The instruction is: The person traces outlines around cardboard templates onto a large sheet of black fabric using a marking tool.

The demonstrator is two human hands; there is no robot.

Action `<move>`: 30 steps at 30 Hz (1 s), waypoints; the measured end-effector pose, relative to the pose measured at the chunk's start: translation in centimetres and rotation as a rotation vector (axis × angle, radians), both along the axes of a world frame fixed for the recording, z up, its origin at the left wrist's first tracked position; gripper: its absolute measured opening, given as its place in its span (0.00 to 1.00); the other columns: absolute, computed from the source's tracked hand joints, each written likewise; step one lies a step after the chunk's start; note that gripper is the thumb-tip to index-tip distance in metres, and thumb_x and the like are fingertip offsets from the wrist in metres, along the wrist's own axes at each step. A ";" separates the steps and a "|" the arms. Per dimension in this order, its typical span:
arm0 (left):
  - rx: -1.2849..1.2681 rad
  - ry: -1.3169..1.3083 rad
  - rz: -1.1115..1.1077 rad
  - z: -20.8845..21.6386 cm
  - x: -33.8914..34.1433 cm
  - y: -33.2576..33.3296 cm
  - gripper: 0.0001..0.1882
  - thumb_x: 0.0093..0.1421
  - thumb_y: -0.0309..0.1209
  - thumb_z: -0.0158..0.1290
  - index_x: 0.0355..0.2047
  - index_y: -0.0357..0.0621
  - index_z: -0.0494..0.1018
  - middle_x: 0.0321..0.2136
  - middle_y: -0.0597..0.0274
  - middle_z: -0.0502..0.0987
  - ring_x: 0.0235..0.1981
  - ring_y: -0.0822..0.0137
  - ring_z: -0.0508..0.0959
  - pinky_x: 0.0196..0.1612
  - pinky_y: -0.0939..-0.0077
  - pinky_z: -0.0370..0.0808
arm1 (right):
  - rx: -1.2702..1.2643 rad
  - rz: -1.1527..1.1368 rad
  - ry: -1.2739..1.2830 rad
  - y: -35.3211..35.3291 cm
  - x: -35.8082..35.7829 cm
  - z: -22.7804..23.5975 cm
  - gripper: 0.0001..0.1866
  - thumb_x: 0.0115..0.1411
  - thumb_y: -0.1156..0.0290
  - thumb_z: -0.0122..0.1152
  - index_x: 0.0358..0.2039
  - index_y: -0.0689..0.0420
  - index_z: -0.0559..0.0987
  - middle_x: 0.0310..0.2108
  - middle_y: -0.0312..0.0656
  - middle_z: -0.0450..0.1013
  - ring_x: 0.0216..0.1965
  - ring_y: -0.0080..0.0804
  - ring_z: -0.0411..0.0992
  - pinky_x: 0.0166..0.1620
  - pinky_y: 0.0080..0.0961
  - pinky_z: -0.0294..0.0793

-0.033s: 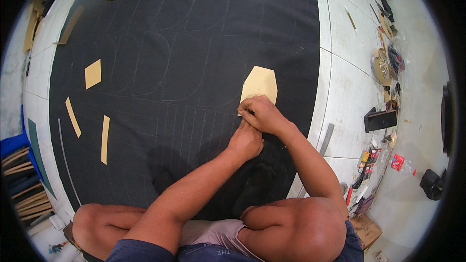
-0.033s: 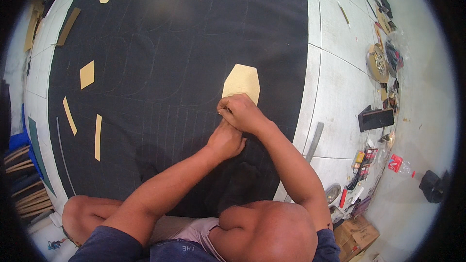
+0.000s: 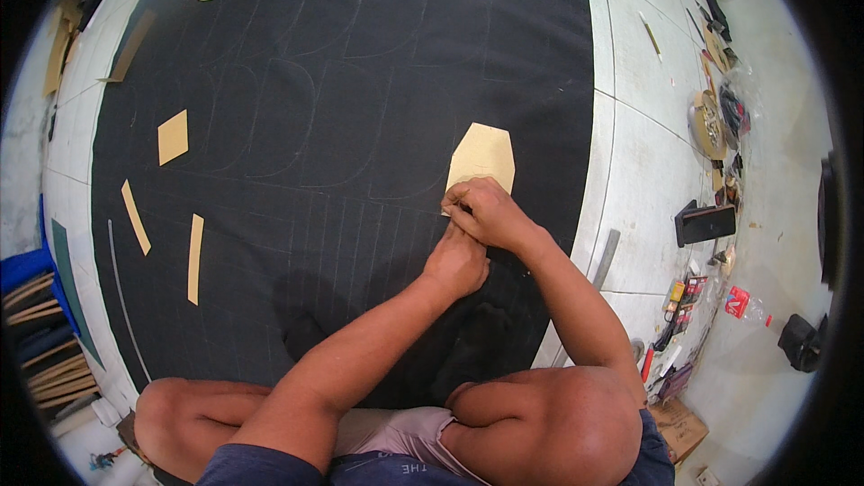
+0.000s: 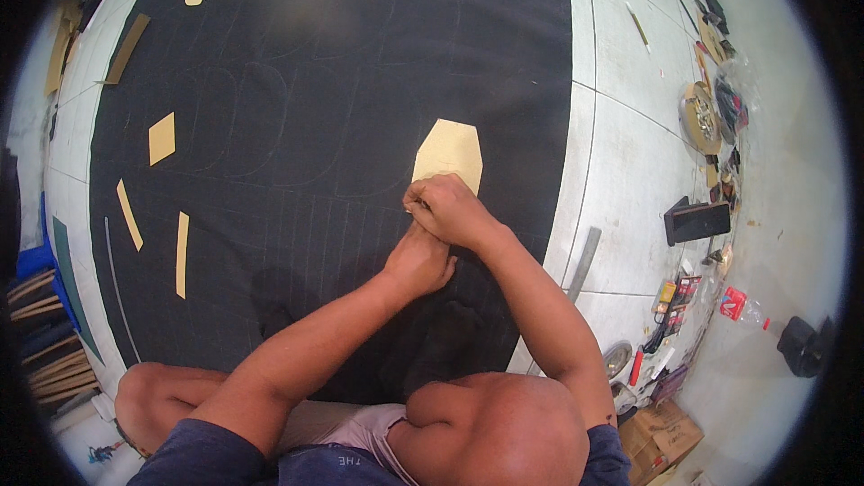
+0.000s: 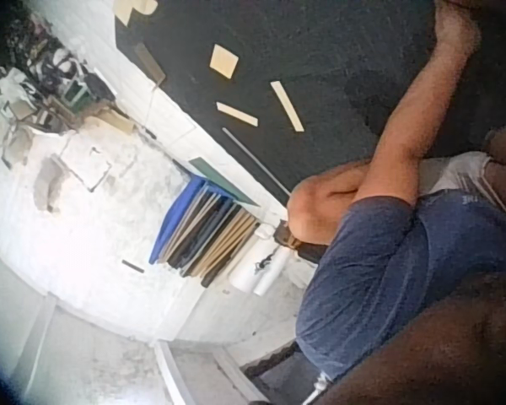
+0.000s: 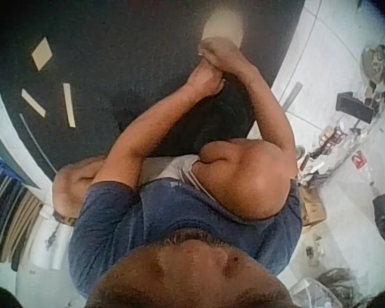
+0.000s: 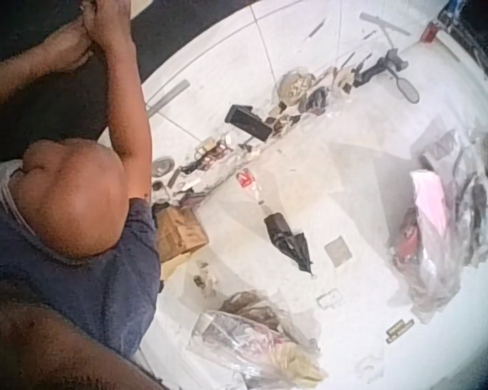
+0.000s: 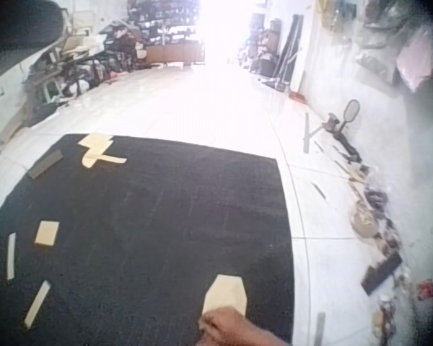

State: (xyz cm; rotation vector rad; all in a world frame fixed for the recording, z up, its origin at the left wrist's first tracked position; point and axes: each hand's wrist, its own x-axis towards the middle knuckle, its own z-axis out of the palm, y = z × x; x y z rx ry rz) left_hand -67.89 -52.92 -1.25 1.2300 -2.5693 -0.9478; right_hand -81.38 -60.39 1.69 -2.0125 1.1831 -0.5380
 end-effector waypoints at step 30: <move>-0.117 -0.207 -0.026 1.9 -1.6 -0.9 0.37 0.63 0.35 0.52 0.66 0.19 0.60 0.68 0.27 0.59 0.71 0.35 0.60 0.73 0.49 0.59 | 0.067 -0.305 0.125 -4.9 -1.1 -1.1 0.11 0.70 0.65 0.55 0.41 0.57 0.81 0.37 0.49 0.81 0.43 0.52 0.79 0.48 0.44 0.78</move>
